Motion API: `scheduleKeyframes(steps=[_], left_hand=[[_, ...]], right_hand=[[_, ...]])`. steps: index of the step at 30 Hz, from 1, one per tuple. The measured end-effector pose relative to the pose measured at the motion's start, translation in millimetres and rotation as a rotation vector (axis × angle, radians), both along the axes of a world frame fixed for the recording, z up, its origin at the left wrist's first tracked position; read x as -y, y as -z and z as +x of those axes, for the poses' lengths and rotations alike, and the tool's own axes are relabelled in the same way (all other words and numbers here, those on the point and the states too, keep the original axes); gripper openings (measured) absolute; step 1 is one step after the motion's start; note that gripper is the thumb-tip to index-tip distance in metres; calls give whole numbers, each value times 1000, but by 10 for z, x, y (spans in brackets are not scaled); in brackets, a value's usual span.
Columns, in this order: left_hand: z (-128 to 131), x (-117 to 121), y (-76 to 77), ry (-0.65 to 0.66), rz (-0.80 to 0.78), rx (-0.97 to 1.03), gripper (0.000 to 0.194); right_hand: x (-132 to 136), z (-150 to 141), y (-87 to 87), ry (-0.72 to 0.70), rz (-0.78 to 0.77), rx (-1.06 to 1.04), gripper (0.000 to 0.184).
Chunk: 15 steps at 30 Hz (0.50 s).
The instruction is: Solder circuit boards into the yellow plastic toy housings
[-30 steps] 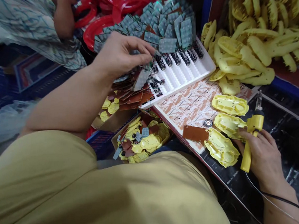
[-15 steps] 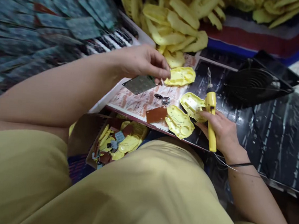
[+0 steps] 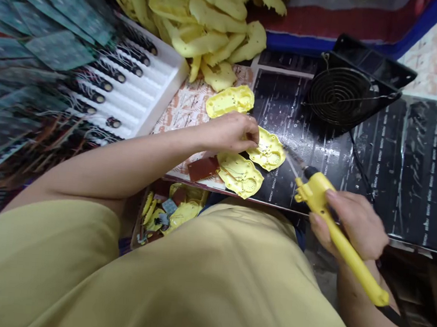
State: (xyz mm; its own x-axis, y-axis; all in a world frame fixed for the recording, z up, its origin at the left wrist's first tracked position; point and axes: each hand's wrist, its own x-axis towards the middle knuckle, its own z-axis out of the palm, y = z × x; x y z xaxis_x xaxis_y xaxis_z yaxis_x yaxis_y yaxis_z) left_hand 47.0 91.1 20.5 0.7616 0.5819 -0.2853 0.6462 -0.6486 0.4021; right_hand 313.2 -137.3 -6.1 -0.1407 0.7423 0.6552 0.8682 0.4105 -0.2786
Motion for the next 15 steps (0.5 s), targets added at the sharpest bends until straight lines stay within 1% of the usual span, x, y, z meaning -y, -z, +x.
scheduleKeyframes(steps=[3, 5, 7, 11, 15], left_hand=[[-9, -13, 13, 10, -5, 25, 20], [-12, -13, 28, 12, -8, 30, 18], [-11, -9, 37, 6, -14, 28, 17], [4, -4, 26, 2, -20, 19, 19], [19, -5, 20, 1, -37, 7, 20]], right_hand=[[-39, -161, 59, -155, 33, -12, 55], [-59, -246, 101, -153, -9, -33, 44], [-73, -293, 133, -156, 2, -43, 34], [-107, -295, 143, -168, 30, -12, 31], [-118, -242, 135, -218, -10, 78, 28]])
